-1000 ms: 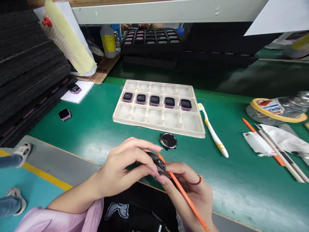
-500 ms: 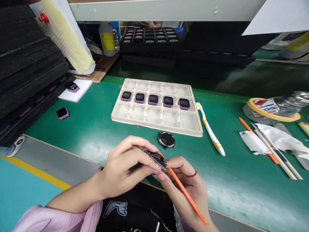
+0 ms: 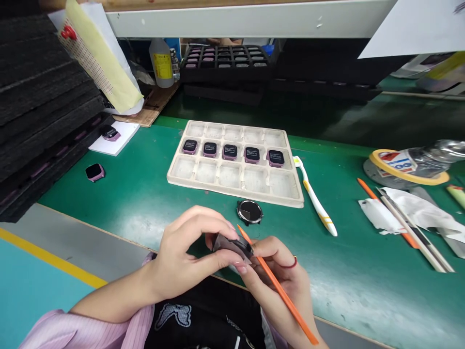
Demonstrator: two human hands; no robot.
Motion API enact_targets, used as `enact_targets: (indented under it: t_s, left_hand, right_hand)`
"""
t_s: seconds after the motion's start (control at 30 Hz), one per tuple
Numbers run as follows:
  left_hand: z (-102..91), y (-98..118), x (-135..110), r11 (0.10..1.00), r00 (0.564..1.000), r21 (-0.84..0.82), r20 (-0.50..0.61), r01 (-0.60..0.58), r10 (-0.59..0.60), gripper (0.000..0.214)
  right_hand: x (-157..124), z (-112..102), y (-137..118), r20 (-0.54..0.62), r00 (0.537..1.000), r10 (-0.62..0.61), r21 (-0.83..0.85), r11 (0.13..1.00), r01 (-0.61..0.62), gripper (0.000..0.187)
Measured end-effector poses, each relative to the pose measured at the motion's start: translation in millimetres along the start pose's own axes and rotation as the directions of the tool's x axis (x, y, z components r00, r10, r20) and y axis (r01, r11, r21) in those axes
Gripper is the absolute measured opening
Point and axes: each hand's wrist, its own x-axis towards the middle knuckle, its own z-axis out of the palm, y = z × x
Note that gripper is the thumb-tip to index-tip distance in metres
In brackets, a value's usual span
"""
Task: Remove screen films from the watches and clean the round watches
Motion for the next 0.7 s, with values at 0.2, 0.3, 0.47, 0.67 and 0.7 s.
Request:
enact_targets:
  t_s: [0.2,0.3,0.47,0.67,0.7]
  left_hand:
    - [1.6,-1.2,-3.9,0.978,0.978,0.09,-0.082,-0.186,0.193,0.007]
    - [2.5,-1.2,-5.2,0.975,0.976,0.111,-0.084,-0.193,0.203,0.004]
    - [3.2,0.5,-3.5,0.966,0.97,0.15,-0.086,-0.212,0.226,0.005]
    - [3.1,2.7,-3.2,0.956,0.966,0.183,-0.077,-0.228,0.245,0.006]
    - [3.0,3.1,-2.9,0.957,0.967,0.182,-0.072,-0.227,0.243,0.006]
  right_hand:
    - [-5.1,-2.6,7.3,0.039,0.999,0.025,0.102,0.994,-0.029,0.016]
    - [-6.4,-3.8,9.5,0.054,0.996,0.074,0.116,0.99,-0.08,0.016]
    - [-4.2,-5.3,7.8,0.092,0.982,0.166,0.177,0.967,-0.18,0.021]
    - [-2.4,-7.7,7.7,0.188,0.95,0.251,0.329,0.895,-0.301,0.026]
    - [-2.3,-7.6,7.7,0.203,0.944,0.26,0.352,0.88,-0.318,0.026]
